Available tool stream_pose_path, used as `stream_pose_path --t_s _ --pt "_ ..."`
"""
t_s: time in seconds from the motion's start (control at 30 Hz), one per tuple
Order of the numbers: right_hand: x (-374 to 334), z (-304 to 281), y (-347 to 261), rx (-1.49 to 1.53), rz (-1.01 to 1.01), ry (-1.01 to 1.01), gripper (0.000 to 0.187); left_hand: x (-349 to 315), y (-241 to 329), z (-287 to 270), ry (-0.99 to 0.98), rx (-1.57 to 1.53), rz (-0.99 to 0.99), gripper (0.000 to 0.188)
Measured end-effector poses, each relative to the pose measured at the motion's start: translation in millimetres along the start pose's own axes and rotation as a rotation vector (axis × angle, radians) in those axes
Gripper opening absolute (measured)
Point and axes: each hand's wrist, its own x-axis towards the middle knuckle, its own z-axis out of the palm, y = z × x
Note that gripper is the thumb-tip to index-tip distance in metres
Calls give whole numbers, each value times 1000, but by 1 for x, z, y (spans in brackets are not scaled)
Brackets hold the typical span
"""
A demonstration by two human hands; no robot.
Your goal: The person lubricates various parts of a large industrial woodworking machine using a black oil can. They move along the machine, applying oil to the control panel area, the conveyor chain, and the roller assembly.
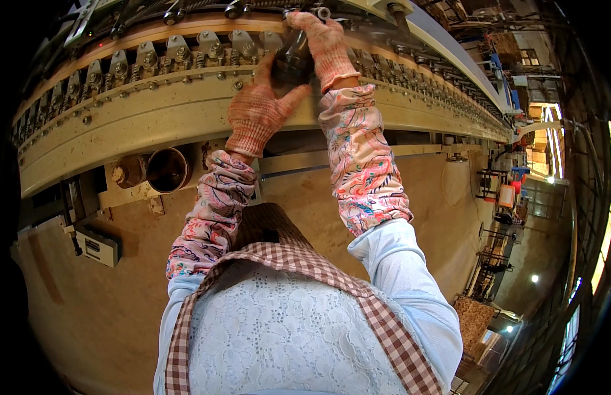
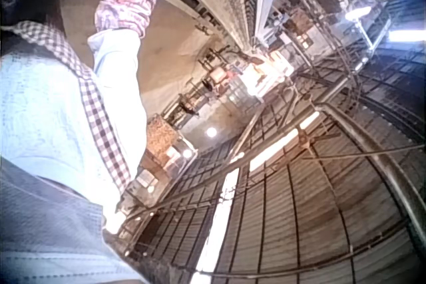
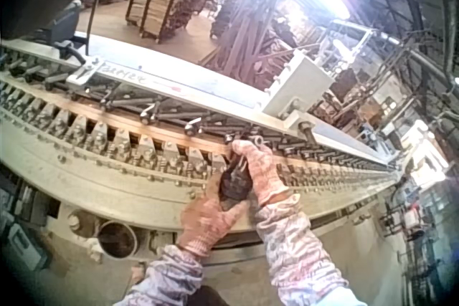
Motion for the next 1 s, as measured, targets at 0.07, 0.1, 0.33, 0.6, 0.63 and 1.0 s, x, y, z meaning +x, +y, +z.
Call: stream_pose_path --t_s 0.07,0.1,0.33,0.6,0.63,1.0 --pt "0 -1 2 14 -42 -23 34 0 0 0 1 -2 2 103" --pt "2 -3 4 28 -66 -35 34 0 1 0 -1 -4 5 103" --pt "0 -1 2 49 -5 -18 35 0 -1 3 19 -36 18 101" --pt "-4 -1 -4 -52 -41 -15 36 0 -5 8 37 16 32 104" --pt "-2 -2 0 -33 -74 -24 36 0 -5 8 43 26 37 104" --pt "-1 0 1 35 -32 -8 33 0 0 2 0 -19 -25 99"
